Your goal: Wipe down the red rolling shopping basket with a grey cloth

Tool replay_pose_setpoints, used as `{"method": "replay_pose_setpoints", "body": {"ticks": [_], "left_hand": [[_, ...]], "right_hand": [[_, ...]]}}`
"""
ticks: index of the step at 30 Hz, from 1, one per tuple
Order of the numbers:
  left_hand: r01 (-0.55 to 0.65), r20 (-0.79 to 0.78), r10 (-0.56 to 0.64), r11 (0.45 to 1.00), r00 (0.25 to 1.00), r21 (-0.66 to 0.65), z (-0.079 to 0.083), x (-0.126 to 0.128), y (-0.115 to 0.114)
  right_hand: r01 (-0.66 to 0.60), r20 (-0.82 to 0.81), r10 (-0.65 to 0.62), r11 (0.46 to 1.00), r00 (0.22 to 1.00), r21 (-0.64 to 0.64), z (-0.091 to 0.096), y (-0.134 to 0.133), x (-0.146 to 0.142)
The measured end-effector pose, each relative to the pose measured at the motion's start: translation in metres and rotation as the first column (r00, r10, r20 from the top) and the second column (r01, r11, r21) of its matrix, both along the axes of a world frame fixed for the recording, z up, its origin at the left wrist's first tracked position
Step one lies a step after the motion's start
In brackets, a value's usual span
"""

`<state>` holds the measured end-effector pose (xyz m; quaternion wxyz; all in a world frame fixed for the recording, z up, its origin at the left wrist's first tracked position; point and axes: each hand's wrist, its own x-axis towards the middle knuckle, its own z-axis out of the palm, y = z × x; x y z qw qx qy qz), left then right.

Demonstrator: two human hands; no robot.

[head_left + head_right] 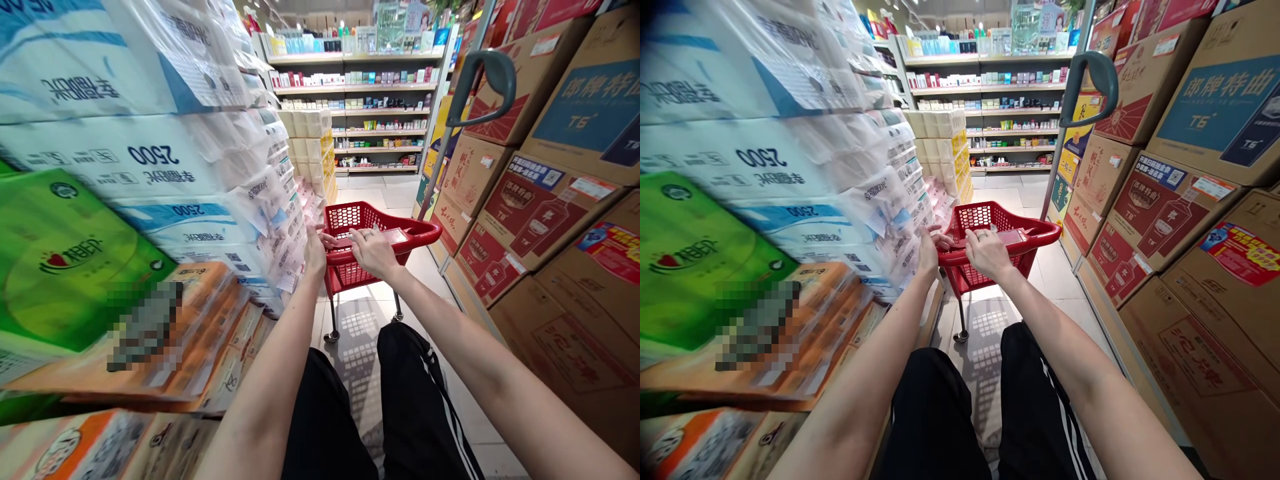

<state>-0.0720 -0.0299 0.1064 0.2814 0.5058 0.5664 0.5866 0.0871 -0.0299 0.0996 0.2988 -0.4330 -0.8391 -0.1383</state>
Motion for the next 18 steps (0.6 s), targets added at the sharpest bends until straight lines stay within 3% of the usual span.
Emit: {"method": "replay_pose_setpoints", "body": {"ticks": [3, 6, 11, 14, 18], "left_hand": [[-0.016, 0.011, 0.015, 0.997, 1.0, 0.069, -0.006, -0.002, 0.002], [-0.068, -0.189, 0.085, 0.993, 0.978, 0.096, -0.01, -0.004, 0.001], [-0.103, -0.457, 0.134, 0.99, 0.879, 0.093, -0.01, -0.006, -0.003], [-0.095, -0.475, 0.127, 0.991, 0.871, 0.091, -0.01, -0.005, -0.004], [-0.12, -0.463, 0.152, 0.988, 0.873, 0.097, -0.01, -0.005, -0.005]], "right_hand": [[-0.066, 0.047, 0.064, 0.997, 0.997, 0.037, -0.003, -0.005, -0.015], [-0.106, 0.068, 0.101, 0.992, 0.993, 0.07, -0.005, -0.007, -0.019], [-0.146, 0.019, 0.145, 0.981, 0.989, 0.126, -0.011, 0.001, 0.016], [-0.02, -0.054, 0.029, 0.988, 0.998, 0.153, -0.019, 0.012, 0.061], [0.266, -0.001, -0.266, 0.964, 0.964, 0.016, -0.022, 0.027, 0.131]]}}
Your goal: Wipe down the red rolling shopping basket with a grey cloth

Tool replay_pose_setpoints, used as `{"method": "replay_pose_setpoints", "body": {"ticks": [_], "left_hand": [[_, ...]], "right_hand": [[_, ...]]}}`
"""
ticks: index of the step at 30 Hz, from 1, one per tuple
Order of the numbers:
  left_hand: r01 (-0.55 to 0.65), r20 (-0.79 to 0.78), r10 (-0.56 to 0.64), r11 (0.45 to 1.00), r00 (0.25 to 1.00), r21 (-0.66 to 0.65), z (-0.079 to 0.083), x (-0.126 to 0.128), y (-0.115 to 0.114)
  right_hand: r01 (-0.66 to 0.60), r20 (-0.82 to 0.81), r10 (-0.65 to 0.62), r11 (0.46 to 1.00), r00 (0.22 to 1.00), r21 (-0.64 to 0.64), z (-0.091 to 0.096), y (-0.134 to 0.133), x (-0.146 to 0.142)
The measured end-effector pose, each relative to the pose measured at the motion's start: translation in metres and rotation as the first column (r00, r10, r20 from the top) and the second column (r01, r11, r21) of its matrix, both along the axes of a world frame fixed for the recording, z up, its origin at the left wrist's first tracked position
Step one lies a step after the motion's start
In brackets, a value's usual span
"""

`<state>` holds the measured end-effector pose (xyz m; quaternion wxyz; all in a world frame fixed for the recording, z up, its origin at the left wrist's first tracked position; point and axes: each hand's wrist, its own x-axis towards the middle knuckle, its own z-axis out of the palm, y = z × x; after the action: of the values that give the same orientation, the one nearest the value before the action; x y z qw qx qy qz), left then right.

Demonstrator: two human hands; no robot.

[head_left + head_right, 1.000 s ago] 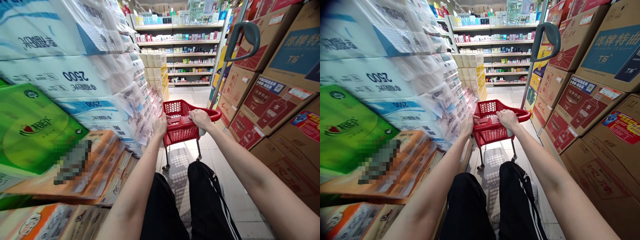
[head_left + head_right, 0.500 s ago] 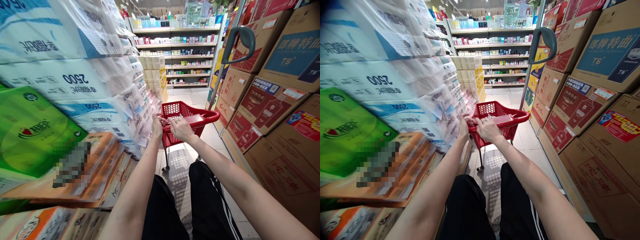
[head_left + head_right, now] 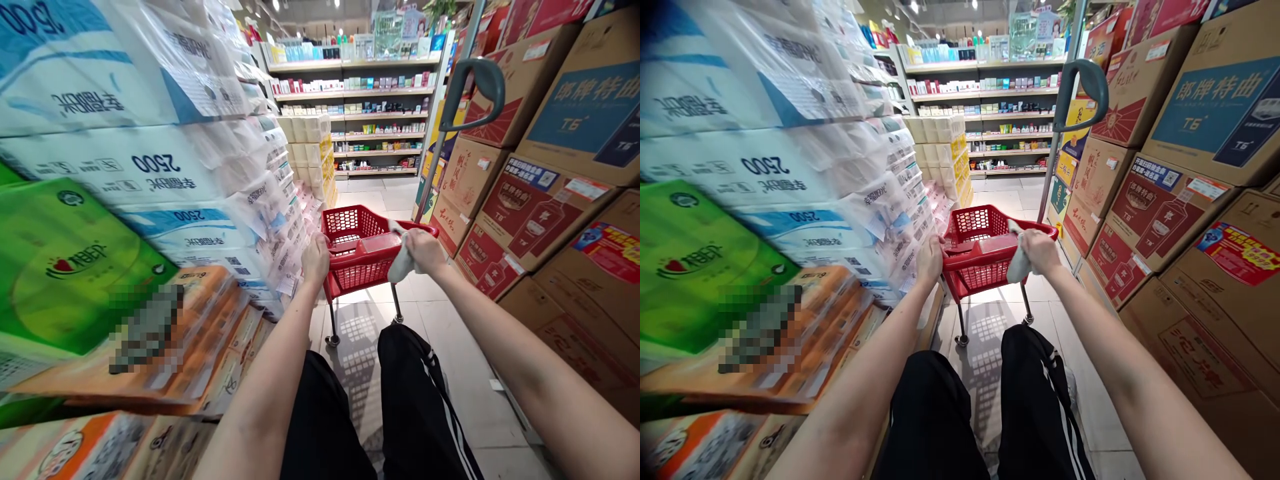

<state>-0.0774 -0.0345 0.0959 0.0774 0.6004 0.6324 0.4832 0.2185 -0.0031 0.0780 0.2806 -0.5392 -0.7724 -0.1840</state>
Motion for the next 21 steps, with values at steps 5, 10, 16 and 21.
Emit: {"method": "replay_pose_setpoints", "body": {"ticks": [5, 10, 16, 21], "left_hand": [[-0.015, -0.078, 0.014, 1.0, 0.997, -0.015, -0.002, 0.008, -0.004], [-0.086, -0.275, 0.078, 0.996, 0.958, -0.016, -0.006, 0.032, -0.013], [-0.176, -0.379, 0.146, 0.983, 0.914, -0.045, -0.002, 0.04, -0.015], [-0.156, -0.352, 0.12, 0.985, 0.928, -0.075, 0.001, 0.036, -0.015]], "right_hand": [[0.206, 0.031, -0.204, 0.961, 0.978, -0.185, 0.019, 0.023, 0.037], [0.263, -0.12, -0.333, 0.881, 0.935, -0.393, 0.024, 0.035, 0.007], [0.169, -0.464, -0.138, 0.985, 0.875, 0.027, -0.004, -0.006, -0.035], [-0.13, -0.331, 0.163, 0.984, 0.929, 0.119, -0.001, -0.04, -0.071]]}}
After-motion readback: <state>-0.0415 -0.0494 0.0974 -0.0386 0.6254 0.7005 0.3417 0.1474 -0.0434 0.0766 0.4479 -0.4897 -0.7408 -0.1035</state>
